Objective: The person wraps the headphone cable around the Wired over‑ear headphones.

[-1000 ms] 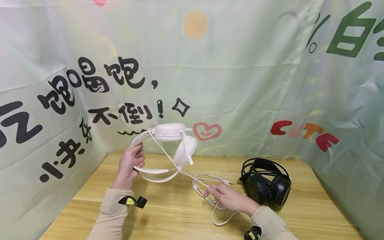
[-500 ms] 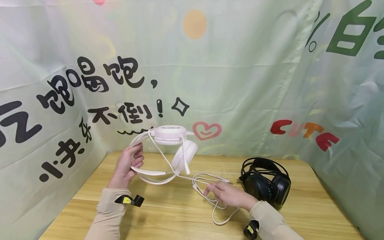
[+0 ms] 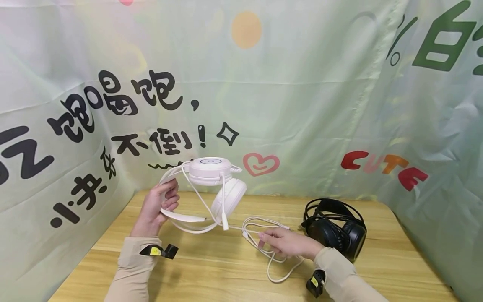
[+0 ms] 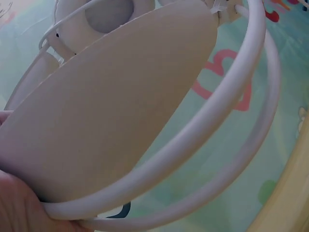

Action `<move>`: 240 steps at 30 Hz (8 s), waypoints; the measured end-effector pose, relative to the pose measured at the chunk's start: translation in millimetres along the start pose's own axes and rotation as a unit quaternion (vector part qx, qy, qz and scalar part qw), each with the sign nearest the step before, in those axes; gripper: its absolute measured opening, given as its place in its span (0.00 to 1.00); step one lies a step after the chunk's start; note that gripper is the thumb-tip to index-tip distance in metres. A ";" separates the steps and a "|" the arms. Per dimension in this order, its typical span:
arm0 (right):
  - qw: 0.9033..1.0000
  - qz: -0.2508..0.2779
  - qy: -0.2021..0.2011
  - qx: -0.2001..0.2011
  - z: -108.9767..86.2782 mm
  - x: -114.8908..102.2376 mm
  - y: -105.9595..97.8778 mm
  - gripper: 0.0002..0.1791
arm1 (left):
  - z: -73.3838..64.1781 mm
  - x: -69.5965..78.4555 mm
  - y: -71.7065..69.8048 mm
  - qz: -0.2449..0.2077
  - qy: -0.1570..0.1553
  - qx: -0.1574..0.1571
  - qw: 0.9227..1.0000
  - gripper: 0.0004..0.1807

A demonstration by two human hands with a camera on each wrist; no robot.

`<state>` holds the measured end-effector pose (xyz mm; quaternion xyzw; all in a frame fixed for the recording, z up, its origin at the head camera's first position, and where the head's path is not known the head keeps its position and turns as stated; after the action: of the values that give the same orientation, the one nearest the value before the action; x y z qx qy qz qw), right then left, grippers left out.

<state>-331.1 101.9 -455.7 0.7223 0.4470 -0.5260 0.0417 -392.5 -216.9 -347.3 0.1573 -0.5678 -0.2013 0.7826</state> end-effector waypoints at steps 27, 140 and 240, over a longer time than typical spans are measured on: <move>1.000 0.012 -0.021 -0.016 3.0 13.2 -9.5 0.30 | -2.8 35.1 -10.6 -0.144 0.037 -0.047 0.988 0.21; 0.857 -0.317 0.027 0.407 -22.1 -142.8 -168.5 0.32 | -27.0 -10.5 63.3 0.321 0.021 -0.306 0.896 0.11; 0.873 -0.317 -0.096 0.359 -76.3 -218.1 -44.8 0.17 | -14.8 38.7 -2.2 0.544 0.157 0.166 0.808 0.10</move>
<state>-317.1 37.9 -229.6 0.4530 0.4263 -0.7020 -0.3468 -368.0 -237.7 -320.9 -0.0206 -0.4545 0.3817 0.8045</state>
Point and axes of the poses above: each hand's wrist, its own z-axis towards the middle knuckle, its own y-axis out of the palm, x = y × z, the point moved 10 cm from there along z, towards the middle knuckle, and after that the axes turned 14 degrees about y, right-handed, at the moved point
